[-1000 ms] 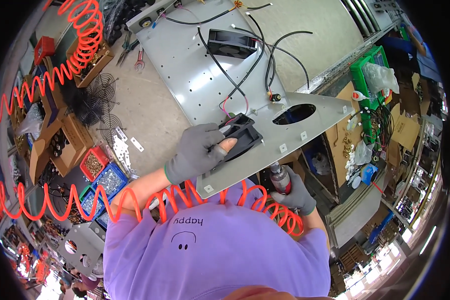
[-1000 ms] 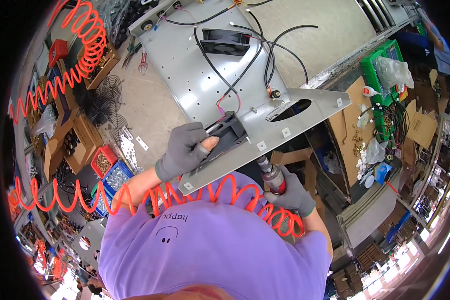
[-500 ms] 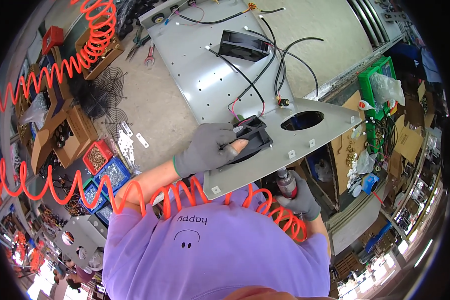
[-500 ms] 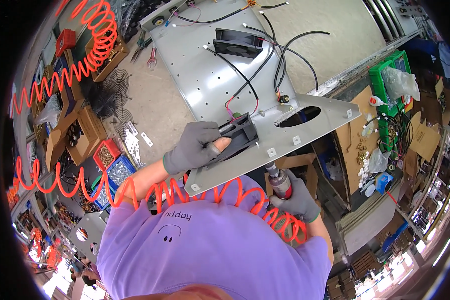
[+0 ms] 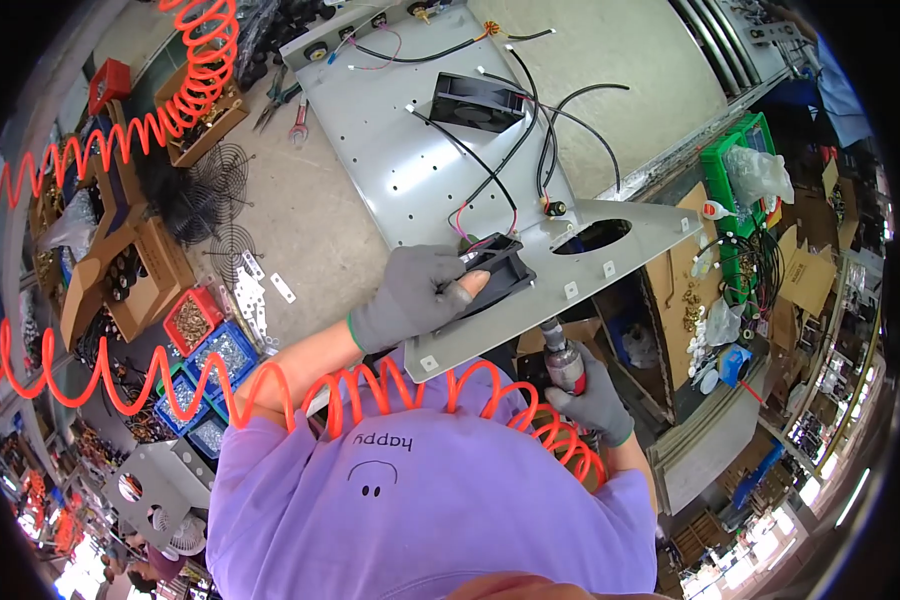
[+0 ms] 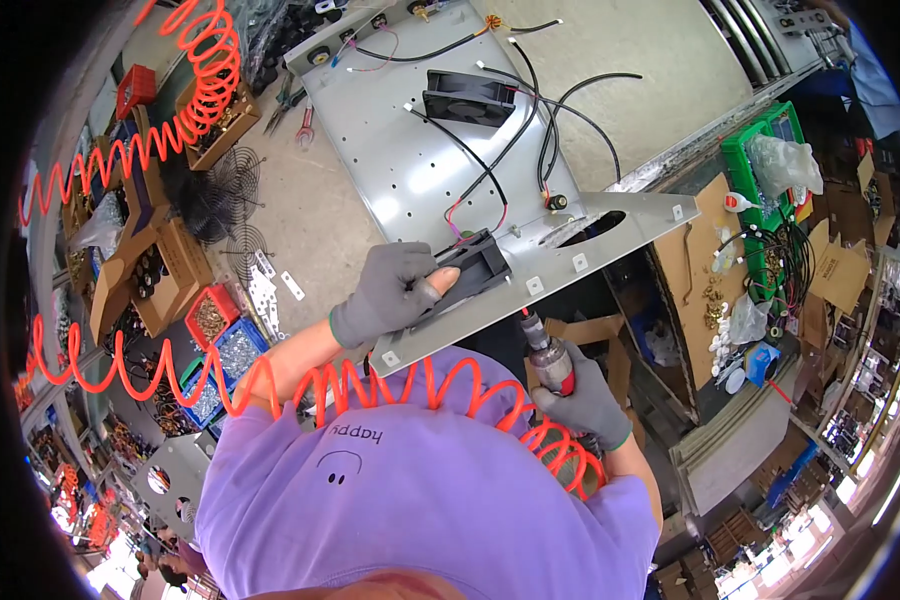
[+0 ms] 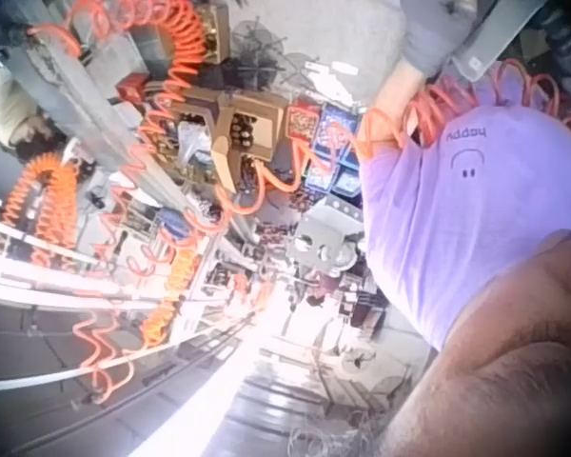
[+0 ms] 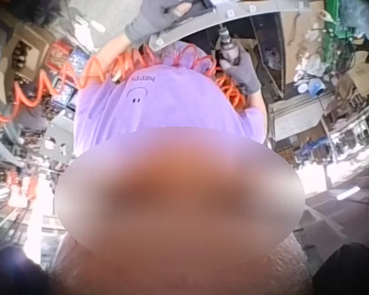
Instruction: Assembling electronic and mechanical components onto a metal chassis, including fans and wiring, using pneumatic and hand tools.
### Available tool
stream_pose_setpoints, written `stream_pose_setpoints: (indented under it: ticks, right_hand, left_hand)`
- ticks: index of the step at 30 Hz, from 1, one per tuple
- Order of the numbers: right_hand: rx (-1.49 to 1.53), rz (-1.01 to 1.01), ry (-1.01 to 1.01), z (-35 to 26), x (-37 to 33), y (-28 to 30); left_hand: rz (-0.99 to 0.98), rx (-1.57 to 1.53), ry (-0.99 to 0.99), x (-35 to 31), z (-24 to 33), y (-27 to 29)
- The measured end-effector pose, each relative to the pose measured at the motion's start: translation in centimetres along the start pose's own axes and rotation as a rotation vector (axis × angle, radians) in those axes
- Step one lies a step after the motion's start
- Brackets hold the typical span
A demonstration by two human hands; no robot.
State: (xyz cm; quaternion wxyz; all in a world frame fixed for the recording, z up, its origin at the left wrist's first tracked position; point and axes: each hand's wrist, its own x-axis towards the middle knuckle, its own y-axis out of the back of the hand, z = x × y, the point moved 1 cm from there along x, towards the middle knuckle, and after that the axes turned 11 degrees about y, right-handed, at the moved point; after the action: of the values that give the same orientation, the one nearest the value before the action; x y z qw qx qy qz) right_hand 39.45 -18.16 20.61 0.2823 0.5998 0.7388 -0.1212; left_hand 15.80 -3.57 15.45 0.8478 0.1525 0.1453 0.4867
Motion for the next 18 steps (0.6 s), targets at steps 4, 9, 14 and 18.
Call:
stream_pose_setpoints:
  ticks: [4, 9, 14, 18]
  right_hand:
    - [-0.039, 0.012, 0.047, 0.5, -0.1, 0.1]
    - [-0.050, 0.092, 0.106, 0.3, -0.8, -0.1]
    - [0.220, 0.009, 0.150, 5.3, -2.0, -0.3]
    - [0.621, -0.084, -0.121, 7.3, -3.0, -2.4]
  left_hand:
    - [0.013, -0.020, 0.032, 0.3, 0.8, 0.1]
    - [0.058, -0.467, 0.356, -0.1, -1.7, 0.5]
    - [0.085, -0.879, 0.459, -4.7, -13.6, 0.8]
    - [-0.076, -0.860, 0.586, -10.4, -16.7, -2.5]
